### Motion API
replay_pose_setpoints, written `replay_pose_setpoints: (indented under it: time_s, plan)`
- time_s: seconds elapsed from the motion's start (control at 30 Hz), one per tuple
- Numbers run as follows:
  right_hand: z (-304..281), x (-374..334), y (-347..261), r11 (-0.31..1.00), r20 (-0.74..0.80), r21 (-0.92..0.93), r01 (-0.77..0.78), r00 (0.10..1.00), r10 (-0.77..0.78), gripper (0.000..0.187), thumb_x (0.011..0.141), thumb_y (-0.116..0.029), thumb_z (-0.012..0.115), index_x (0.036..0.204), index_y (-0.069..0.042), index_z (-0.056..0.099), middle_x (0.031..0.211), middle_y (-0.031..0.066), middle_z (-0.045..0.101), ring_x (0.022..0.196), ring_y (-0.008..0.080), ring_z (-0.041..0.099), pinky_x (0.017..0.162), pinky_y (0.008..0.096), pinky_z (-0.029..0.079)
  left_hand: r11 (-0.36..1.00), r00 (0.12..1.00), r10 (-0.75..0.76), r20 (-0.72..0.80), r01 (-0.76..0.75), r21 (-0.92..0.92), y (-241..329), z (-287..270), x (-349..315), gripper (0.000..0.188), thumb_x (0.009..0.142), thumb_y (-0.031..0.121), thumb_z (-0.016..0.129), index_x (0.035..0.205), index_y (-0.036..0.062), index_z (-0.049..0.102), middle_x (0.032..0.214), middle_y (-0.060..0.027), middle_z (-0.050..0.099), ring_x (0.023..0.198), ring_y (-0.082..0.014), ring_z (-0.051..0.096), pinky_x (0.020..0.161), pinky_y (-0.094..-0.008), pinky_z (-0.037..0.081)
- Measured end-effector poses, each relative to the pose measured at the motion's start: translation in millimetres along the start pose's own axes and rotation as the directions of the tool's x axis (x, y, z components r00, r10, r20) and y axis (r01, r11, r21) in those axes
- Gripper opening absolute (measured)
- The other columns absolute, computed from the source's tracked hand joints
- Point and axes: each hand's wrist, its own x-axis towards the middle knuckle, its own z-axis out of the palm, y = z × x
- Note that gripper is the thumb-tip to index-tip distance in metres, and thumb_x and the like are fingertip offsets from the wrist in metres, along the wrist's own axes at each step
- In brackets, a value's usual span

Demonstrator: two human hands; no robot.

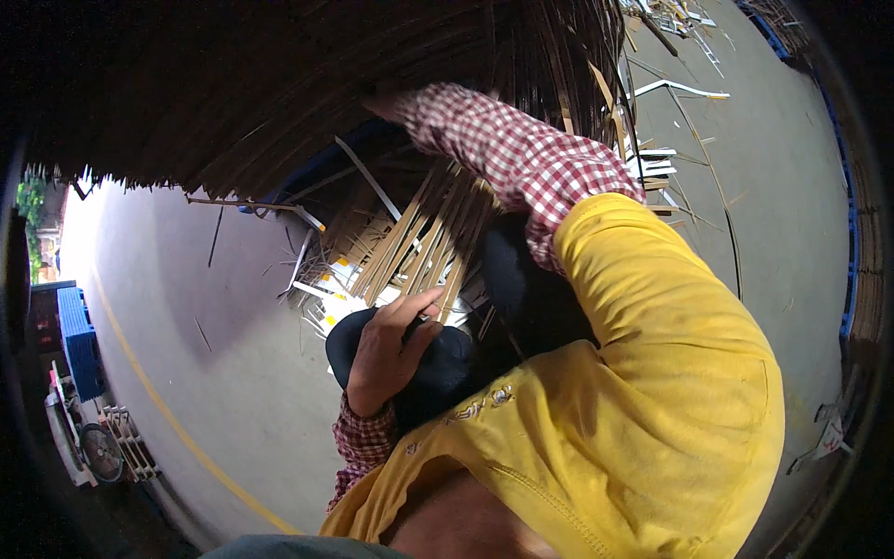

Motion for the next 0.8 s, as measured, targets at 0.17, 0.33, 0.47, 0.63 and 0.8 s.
replay_pose_setpoints:
  time_s: [0.17, 0.33, 0.47, 0.63, 0.8]
  plan:
    - [-16, -120, 124, 0.877, -0.068, -0.468, -0.109, 0.994, 0.087, 0.04, 0.073, -0.027, 0.05, 0.107, -0.006, 0.049, 0.1, 0.0191, 0.053, 0.095, 0.0293, 0.05, 0.08, 0.0356, 0.042, 1.0, 1.0, -0.017, 0.019, 0.017, 0.02, 3, -1, -2, 0.033, 0.078, 0.017, 0.051, 0.108, 0.0045, 0.046, 0.083, -0.0105, 0.054, 0.077, -0.0259, 0.052, 0.068, -0.033, 0.039]
    - [-67, -140, 130, 0.885, 0.211, -0.422, -0.195, 0.929, 0.305, 0.037, 0.064, -0.033, 0.061, 0.072, 0.002, 0.061, 0.063, 0.0098, 0.059, 0.056, 0.0193, 0.056, 0.054, 0.0312, 0.044, 1.0, 1.0, 0.01, -0.01, -0.01, -0.015, 5, 1, -3, 0.029, 0.075, 0.011, 0.05, 0.103, 0.0026, 0.05, 0.08, -0.0119, 0.056, 0.073, -0.0269, 0.053, 0.067, -0.0315, 0.04]
    - [-75, -138, 47, 0.983, 0.411, -0.184, 0.019, 0.91, 0.06, 0.034, 0.065, -0.037, 0.062, 0.066, -0.003, 0.063, 0.064, 0.0088, 0.06, 0.059, 0.0151, 0.053, 0.057, 0.0289, 0.042, 1.0, 0.998, 0.008, -0.058, -0.006, 0.03, 6, 2, -2, 0.028, 0.075, 0.012, 0.05, 0.102, 0.0027, 0.051, 0.079, -0.0126, 0.055, 0.073, -0.0263, 0.053, 0.067, -0.0312, 0.04]
    - [-53, -54, -25, 0.962, 0.168, -0.263, 0.078, 0.985, -0.034, 0.035, 0.072, -0.041, 0.056, 0.079, -0.007, 0.063, 0.078, 0.0077, 0.058, 0.076, 0.0175, 0.053, 0.069, 0.0325, 0.04, 0.999, 1.0, -0.007, 0.012, 0.007, 0.032, 3, 1, -1, 0.032, 0.077, 0.018, 0.051, 0.105, 0.0031, 0.048, 0.08, -0.0113, 0.054, 0.076, -0.0259, 0.052, 0.068, -0.0331, 0.038]
    - [-32, 42, -17, 0.943, 0.114, -0.176, 0.281, 0.958, -0.264, 0.031, 0.075, -0.038, 0.053, 0.08, -0.008, 0.061, 0.078, 0.0086, 0.058, 0.072, 0.0189, 0.052, 0.065, 0.0331, 0.04, 0.999, 1.0, -0.017, 0.005, 0.017, -0.036, 1, -1, -2, 0.034, 0.077, 0.013, 0.053, 0.109, 0.006, 0.045, 0.082, -0.0101, 0.054, 0.077, -0.0257, 0.052, 0.068, -0.0335, 0.038]
